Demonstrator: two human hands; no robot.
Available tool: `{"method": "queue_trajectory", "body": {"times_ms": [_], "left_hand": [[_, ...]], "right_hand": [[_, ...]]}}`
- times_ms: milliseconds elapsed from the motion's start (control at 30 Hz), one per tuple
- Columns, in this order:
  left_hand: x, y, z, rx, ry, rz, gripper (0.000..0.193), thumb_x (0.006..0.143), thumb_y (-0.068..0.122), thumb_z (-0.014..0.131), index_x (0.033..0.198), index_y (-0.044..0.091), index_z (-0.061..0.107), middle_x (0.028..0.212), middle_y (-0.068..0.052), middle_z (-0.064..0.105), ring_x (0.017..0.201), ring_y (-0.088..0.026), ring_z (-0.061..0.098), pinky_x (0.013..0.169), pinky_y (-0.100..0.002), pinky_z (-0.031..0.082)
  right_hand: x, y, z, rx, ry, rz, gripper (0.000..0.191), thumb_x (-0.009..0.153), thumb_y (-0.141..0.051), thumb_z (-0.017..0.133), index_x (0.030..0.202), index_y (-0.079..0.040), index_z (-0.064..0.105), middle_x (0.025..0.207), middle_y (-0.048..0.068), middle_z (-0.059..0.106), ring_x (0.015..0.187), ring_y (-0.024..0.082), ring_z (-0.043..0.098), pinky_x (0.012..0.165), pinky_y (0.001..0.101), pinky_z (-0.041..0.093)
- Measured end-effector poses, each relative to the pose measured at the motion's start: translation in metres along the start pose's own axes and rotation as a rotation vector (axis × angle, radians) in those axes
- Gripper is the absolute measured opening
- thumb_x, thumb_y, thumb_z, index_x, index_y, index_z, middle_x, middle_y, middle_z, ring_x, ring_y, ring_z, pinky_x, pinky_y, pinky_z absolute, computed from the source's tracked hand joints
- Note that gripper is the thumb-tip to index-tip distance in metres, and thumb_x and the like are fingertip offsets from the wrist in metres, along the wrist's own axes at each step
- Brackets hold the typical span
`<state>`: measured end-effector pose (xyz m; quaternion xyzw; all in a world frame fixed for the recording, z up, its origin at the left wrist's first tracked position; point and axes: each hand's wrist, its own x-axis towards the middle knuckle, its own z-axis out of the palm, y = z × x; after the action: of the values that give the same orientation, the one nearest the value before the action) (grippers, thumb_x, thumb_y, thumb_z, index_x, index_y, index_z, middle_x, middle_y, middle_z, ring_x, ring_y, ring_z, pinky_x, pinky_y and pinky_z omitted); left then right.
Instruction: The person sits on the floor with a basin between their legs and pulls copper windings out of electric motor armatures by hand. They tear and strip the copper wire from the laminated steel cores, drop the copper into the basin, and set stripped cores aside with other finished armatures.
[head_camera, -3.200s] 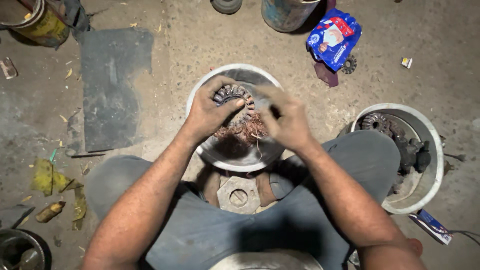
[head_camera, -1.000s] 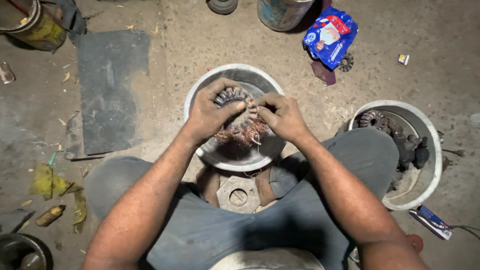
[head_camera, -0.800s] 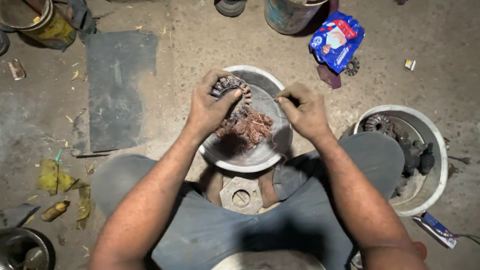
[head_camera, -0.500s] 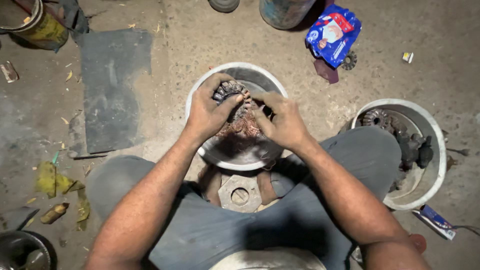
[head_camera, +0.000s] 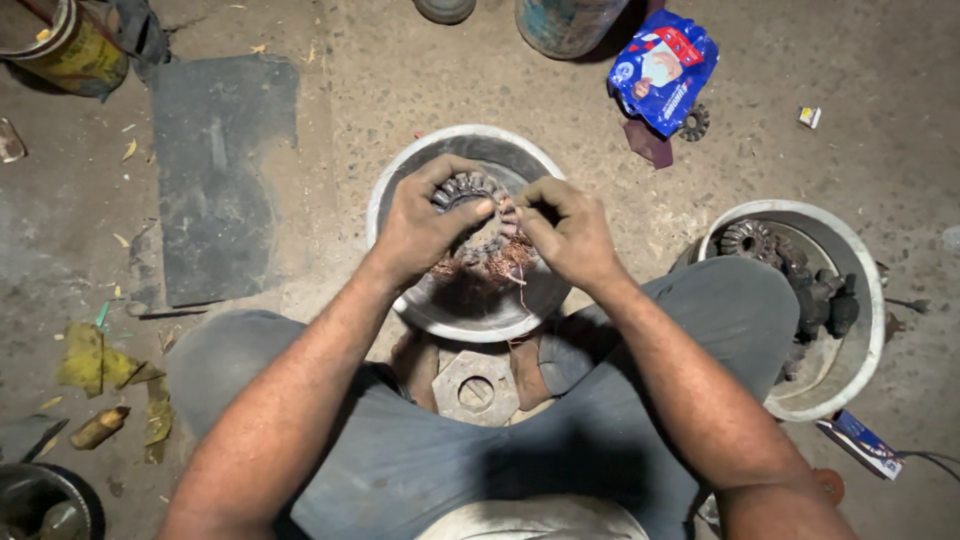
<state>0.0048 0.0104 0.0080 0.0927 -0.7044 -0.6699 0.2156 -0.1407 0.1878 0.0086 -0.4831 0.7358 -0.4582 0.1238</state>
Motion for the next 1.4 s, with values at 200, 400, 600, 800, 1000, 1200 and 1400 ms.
{"method": "queue_trajectory", "body": {"times_ms": [200, 400, 600, 800, 1000, 1200, 1400], "left_hand": [[-0.004, -0.003, 0.006, -0.453, 0.085, -0.228, 0.026, 0.094, 0.014, 0.075, 0.116, 0.003, 0.068, 0.103, -0.004, 0.075, 0.094, -0.009, 0.071, 0.086, -0.025, 0.060], [-0.002, -0.005, 0.001, -0.352, 0.014, -0.234, 0.027, 0.094, 0.013, 0.077, 0.117, 0.002, 0.068, 0.101, -0.003, 0.072, 0.089, -0.008, 0.067, 0.080, -0.024, 0.058], [0.006, -0.005, 0.005, 0.001, 0.269, -0.142, 0.027, 0.092, 0.008, 0.077, 0.116, 0.003, 0.067, 0.099, -0.004, 0.074, 0.088, -0.010, 0.069, 0.079, -0.024, 0.058], [0.001, -0.005, 0.006, 0.271, 0.287, 0.044, 0.026, 0.091, 0.008, 0.077, 0.114, 0.005, 0.066, 0.100, -0.008, 0.076, 0.093, -0.015, 0.076, 0.084, -0.029, 0.060], [0.001, 0.001, 0.010, 0.381, 0.305, -0.014, 0.029, 0.088, 0.012, 0.081, 0.112, 0.005, 0.066, 0.099, -0.012, 0.077, 0.089, -0.021, 0.077, 0.080, -0.033, 0.060], [-0.003, 0.007, 0.004, 0.385, 0.081, 0.020, 0.035, 0.086, 0.012, 0.082, 0.117, 0.004, 0.066, 0.100, -0.010, 0.077, 0.094, -0.019, 0.076, 0.083, -0.032, 0.059], [0.000, 0.002, 0.003, -0.037, 0.063, -0.096, 0.030, 0.091, 0.012, 0.079, 0.117, 0.004, 0.067, 0.106, -0.003, 0.073, 0.100, -0.011, 0.068, 0.091, -0.028, 0.058]], "right_hand": [[0.004, -0.004, -0.005, -0.022, 0.056, 0.033, 0.011, 0.091, -0.007, 0.070, 0.098, 0.000, 0.072, 0.086, 0.006, 0.072, 0.076, 0.011, 0.067, 0.068, 0.0275, 0.054], [0.000, -0.004, 0.006, 0.084, 0.007, 0.089, 0.012, 0.092, -0.006, 0.067, 0.100, 0.001, 0.071, 0.083, 0.007, 0.072, 0.075, 0.012, 0.065, 0.067, 0.0289, 0.054], [-0.004, -0.004, -0.021, 0.002, 0.033, 0.076, 0.017, 0.093, -0.006, 0.063, 0.106, -0.002, 0.073, 0.090, 0.009, 0.076, 0.079, 0.017, 0.071, 0.070, 0.0306, 0.057], [-0.003, -0.024, -0.011, -0.321, 0.117, -0.162, 0.038, 0.085, -0.002, 0.065, 0.123, 0.000, 0.070, 0.116, 0.022, 0.071, 0.102, 0.035, 0.071, 0.090, 0.0398, 0.058], [0.001, -0.031, 0.003, -0.216, 0.005, -0.031, 0.020, 0.087, -0.005, 0.073, 0.107, -0.002, 0.074, 0.093, 0.017, 0.071, 0.082, 0.031, 0.071, 0.072, 0.0387, 0.056], [0.003, -0.007, 0.004, -0.096, 0.156, 0.141, 0.008, 0.091, -0.007, 0.073, 0.097, -0.002, 0.075, 0.088, 0.011, 0.074, 0.075, 0.018, 0.070, 0.067, 0.0317, 0.056], [0.002, 0.000, 0.000, 0.074, -0.019, 0.184, 0.010, 0.092, -0.010, 0.072, 0.098, -0.003, 0.076, 0.084, 0.005, 0.075, 0.075, 0.011, 0.067, 0.067, 0.0273, 0.055]]}}
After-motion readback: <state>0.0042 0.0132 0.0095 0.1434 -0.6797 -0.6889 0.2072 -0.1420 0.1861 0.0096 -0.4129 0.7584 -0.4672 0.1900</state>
